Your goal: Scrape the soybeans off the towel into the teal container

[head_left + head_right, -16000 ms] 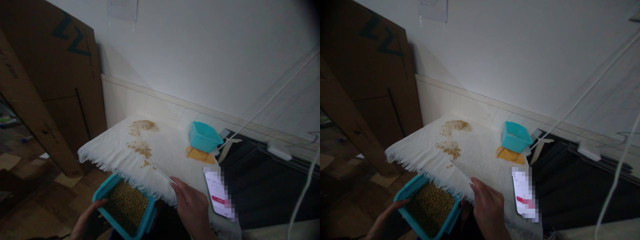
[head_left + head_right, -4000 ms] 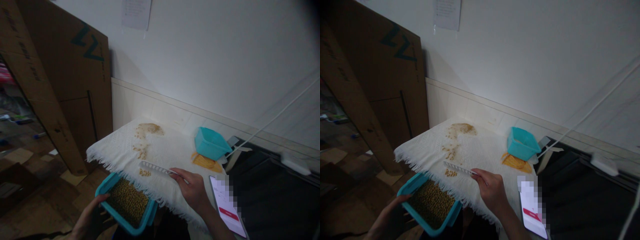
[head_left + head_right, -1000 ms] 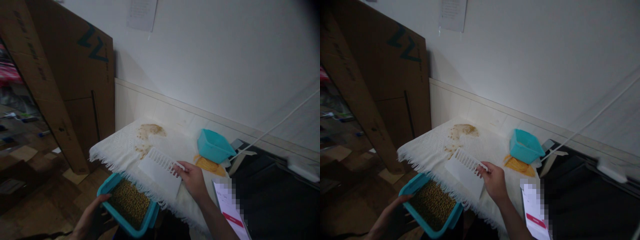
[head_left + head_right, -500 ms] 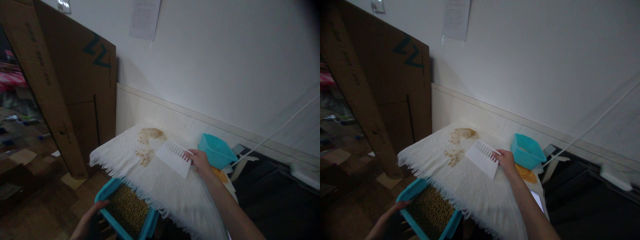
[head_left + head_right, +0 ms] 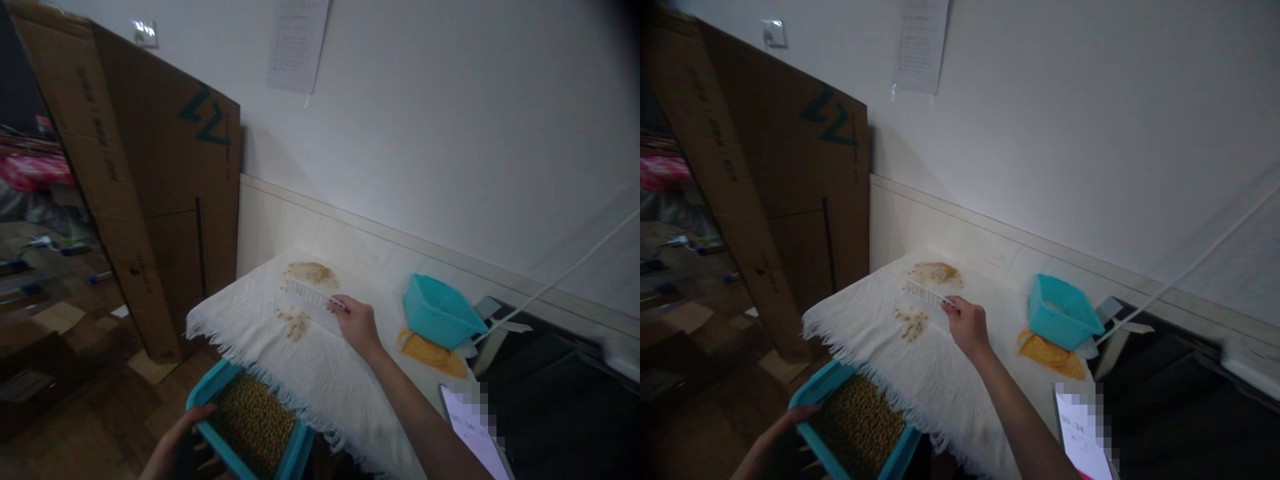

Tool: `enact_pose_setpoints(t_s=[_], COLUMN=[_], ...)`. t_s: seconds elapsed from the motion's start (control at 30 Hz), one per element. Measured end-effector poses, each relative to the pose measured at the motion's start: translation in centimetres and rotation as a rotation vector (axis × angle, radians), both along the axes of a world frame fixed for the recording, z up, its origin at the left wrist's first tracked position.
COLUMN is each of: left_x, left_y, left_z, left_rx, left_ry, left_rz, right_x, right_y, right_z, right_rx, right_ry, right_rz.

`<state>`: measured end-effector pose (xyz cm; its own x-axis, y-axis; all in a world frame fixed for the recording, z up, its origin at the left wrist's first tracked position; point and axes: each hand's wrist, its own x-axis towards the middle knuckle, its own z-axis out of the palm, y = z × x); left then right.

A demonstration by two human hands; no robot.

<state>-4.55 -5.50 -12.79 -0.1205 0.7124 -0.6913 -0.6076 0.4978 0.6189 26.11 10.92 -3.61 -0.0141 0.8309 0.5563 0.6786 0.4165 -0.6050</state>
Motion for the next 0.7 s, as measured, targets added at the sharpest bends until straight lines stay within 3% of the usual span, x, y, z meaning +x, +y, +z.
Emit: enact_pose_setpoints(t_s=[0.27,0.43,0.57,0.7], left_x=[-0.2,-1.0,-1.5,-1.7], left_y=[0.0,0.3,0.3,0.3], left_z=[-0.1,-0.8,-0.8,-0.6], left_rx=[-0.013,-0.020,-0.026,-0.014], left_ry=[0.016,-0.018,-0.067,-0.076], left_rz=[0.036,-0.012,-0.028,-0.040], right_x=[-1.2,-2.5,-3.2,-3.1], right_y=[-2.7,-2.2,-1.5,-2.7], right_z=[0.4,0.2,-0.7,-1.3], right_rx=[0.059,0.182,0.170,0.120], right_ry=[-0.046,-0.113,-0.146,-0.138], right_rz=[0.096,0.148,0.181,0.215])
